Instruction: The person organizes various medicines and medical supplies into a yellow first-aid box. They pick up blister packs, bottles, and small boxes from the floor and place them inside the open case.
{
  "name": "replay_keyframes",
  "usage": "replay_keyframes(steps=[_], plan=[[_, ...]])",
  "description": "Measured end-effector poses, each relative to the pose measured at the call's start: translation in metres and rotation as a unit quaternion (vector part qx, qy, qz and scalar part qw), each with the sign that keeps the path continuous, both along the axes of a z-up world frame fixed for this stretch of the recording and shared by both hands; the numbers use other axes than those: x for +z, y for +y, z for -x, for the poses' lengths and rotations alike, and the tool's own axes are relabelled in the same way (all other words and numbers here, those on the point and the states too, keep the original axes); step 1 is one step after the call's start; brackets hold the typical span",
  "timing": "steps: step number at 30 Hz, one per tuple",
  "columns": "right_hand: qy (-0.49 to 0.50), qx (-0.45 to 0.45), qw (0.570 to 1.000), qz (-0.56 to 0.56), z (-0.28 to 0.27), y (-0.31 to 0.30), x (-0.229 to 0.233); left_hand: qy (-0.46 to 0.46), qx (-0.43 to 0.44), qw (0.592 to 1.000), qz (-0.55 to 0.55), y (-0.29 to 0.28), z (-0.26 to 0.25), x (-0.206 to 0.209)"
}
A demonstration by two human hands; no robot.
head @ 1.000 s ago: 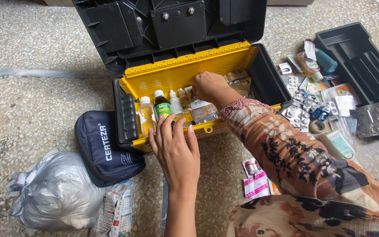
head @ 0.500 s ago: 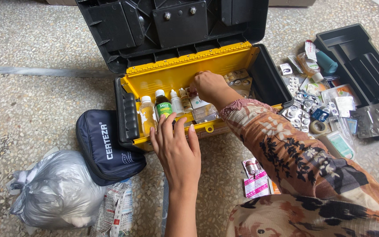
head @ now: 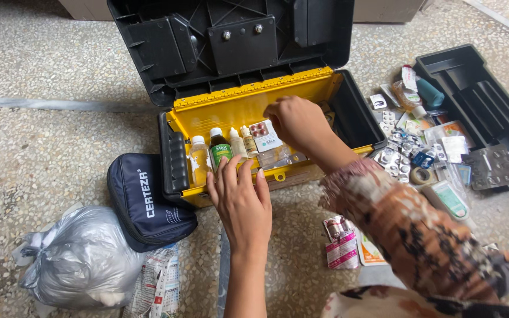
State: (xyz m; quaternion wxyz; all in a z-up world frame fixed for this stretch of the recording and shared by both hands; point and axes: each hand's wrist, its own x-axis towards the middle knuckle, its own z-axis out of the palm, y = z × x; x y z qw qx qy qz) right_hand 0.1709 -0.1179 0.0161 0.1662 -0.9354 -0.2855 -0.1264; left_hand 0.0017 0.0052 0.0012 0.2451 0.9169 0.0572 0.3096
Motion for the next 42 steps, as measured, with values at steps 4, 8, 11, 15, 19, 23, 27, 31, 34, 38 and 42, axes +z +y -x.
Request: replay_keyframes(steps=[4,8,11,15,19,23,27,31,34,38,42], plan=[[-0.076,-0.006,0.997,-0.018,0.036,-0.031,0.008,-0.005,-0.005,1.0,-0.011,-0.001,0.001,0.001],[-0.061,-0.084,0.994,-0.026,0.052,-0.035,0.0,-0.003,-0.018,1.0,-0.024,-0.001,0.003,0.0],[-0.053,-0.115,0.991,-0.035,0.054,-0.033,-0.002,-0.004,-0.024,0.999,-0.026,-0.001,0.005,-0.001],[-0.036,-0.132,0.99,-0.036,0.055,-0.034,-0.003,-0.006,-0.03,0.999,-0.027,-0.003,0.005,-0.002],[-0.069,-0.138,0.987,-0.046,0.056,-0.034,-0.006,-0.015,-0.031,0.999,-0.038,-0.003,0.008,-0.002],[-0.109,-0.132,0.984,-0.044,0.064,-0.036,-0.006,-0.03,-0.04,0.998,-0.037,-0.005,0.013,-0.004],[-0.124,-0.109,0.986,-0.013,0.087,-0.042,-0.004,-0.008,-0.051,0.996,-0.072,-0.008,0.023,-0.007],[-0.119,-0.088,0.988,-0.034,0.116,-0.05,0.001,0.006,-0.042,0.995,-0.091,-0.009,0.032,-0.006],[-0.11,-0.066,0.991,-0.023,0.132,-0.06,0.001,0.023,-0.036,0.994,-0.096,-0.012,0.039,-0.005],[-0.126,-0.041,0.991,-0.023,0.142,-0.073,-0.008,0.052,-0.036,0.993,-0.095,-0.013,0.048,0.0],[-0.089,-0.048,0.995,0.015,0.143,-0.078,-0.016,0.081,-0.028,0.992,-0.093,-0.014,0.049,0.008]])
